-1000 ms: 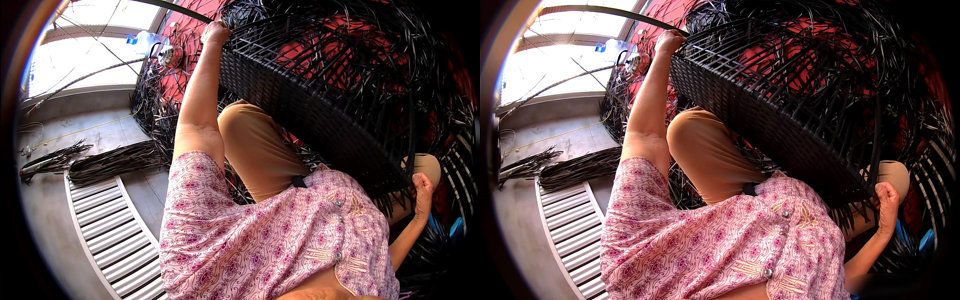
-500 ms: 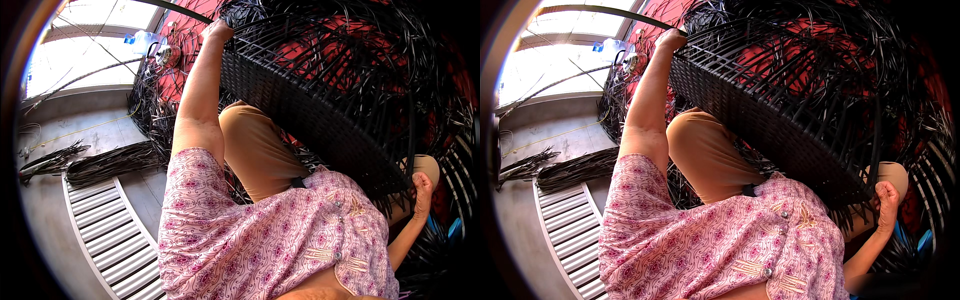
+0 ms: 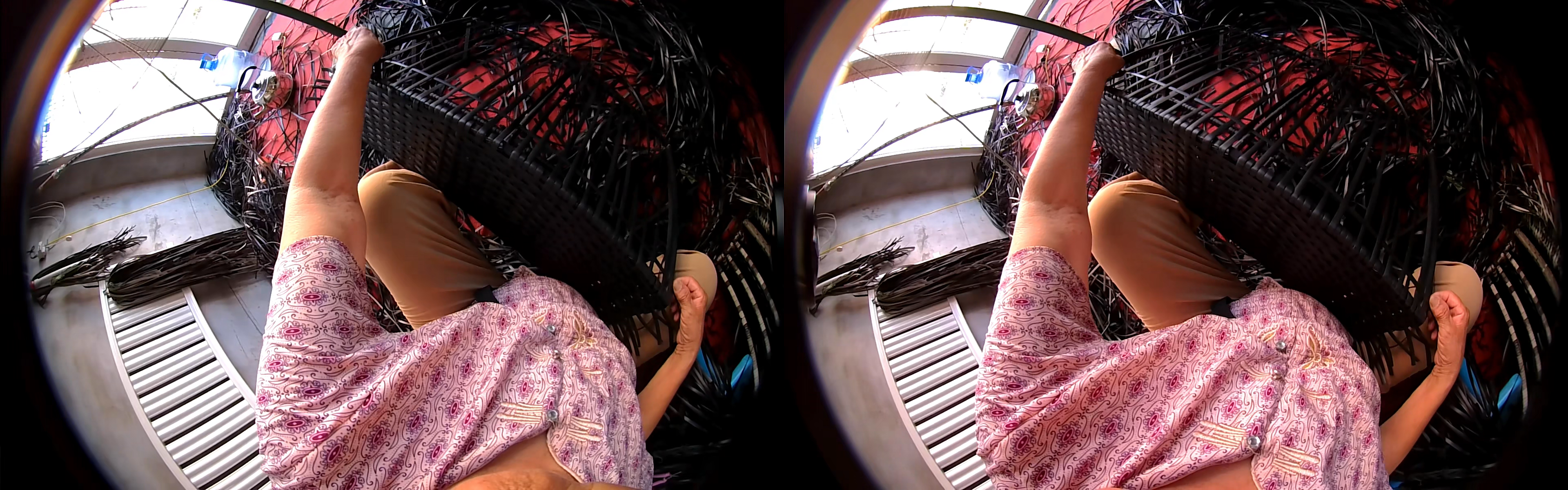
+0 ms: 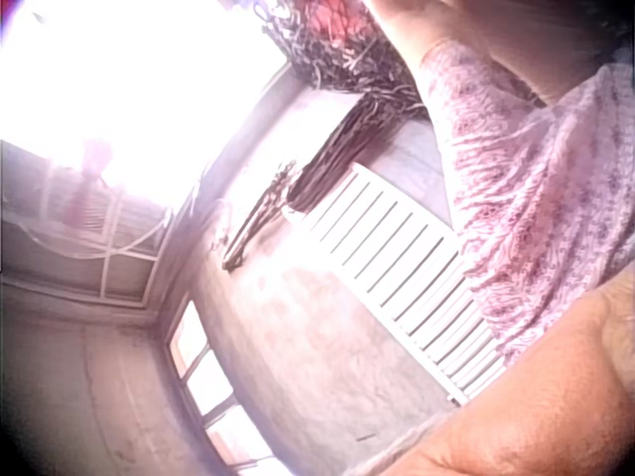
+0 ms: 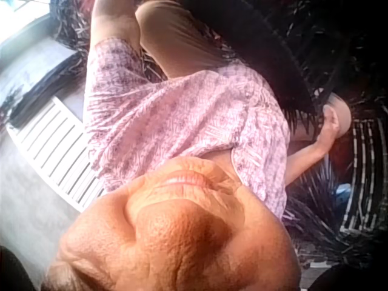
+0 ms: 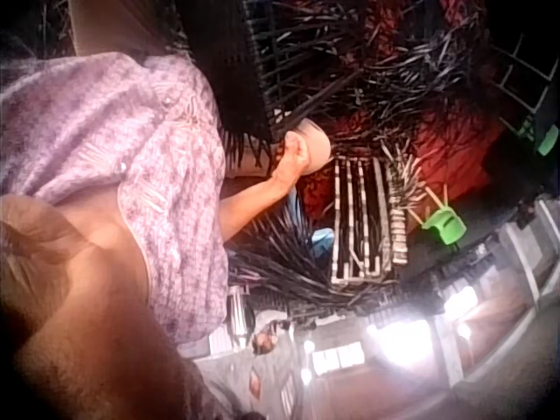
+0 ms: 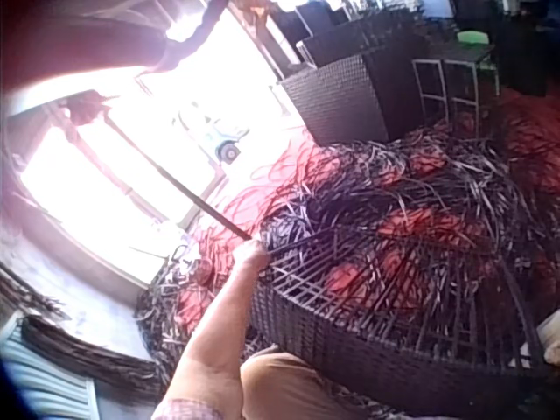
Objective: The person sits cross-legged on the floor and weaves a black basket by hand. They interlace black plastic strips through a pre-existing frame, pulling the strips tight and adjusting the weave pattern to build up the basket's structure.
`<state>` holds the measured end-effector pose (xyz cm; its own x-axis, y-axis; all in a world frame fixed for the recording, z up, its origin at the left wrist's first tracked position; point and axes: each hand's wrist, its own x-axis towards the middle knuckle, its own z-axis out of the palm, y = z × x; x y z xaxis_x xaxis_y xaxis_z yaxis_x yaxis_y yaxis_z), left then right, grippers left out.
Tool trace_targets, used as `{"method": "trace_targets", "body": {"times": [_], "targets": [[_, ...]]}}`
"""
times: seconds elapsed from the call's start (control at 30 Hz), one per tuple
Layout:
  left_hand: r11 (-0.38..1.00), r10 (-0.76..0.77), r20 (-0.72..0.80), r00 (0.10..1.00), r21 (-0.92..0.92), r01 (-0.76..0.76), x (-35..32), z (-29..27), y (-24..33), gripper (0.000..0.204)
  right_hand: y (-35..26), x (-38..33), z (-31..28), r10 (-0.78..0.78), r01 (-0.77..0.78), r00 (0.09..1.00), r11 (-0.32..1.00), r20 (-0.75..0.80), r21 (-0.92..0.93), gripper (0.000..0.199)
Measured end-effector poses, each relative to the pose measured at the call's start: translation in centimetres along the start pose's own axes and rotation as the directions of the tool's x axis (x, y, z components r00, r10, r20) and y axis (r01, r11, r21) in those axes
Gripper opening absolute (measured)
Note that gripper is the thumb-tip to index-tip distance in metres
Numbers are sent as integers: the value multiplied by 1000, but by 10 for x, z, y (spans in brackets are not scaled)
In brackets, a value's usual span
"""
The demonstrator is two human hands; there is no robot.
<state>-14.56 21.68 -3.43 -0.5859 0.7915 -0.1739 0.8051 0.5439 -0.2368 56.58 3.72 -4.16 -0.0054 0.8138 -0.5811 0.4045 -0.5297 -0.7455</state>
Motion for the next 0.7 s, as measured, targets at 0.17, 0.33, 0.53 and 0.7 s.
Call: {"method": "trace_targets", "body": {"times": [0.17,0.33,0.53,0.7], "targets": [[1000,-12,-2,1000,5,12,0,12,-3,41,-5,-2,3,5,-5,1000,1000,-9,9,26],[993,117,149,982,6,-119,10,0,-15,46,-1,-1,-2,4,-4,1000,1000,9,3,26],[974,163,230,959,116,-194,17,-8,-10,43,-4,-2,0,-1,1,1000,1000,10,-4,28],[973,217,140,966,50,-226,34,7,-19,37,-5,-4,1,-5,5,1000,1000,2,-9,29]]}}
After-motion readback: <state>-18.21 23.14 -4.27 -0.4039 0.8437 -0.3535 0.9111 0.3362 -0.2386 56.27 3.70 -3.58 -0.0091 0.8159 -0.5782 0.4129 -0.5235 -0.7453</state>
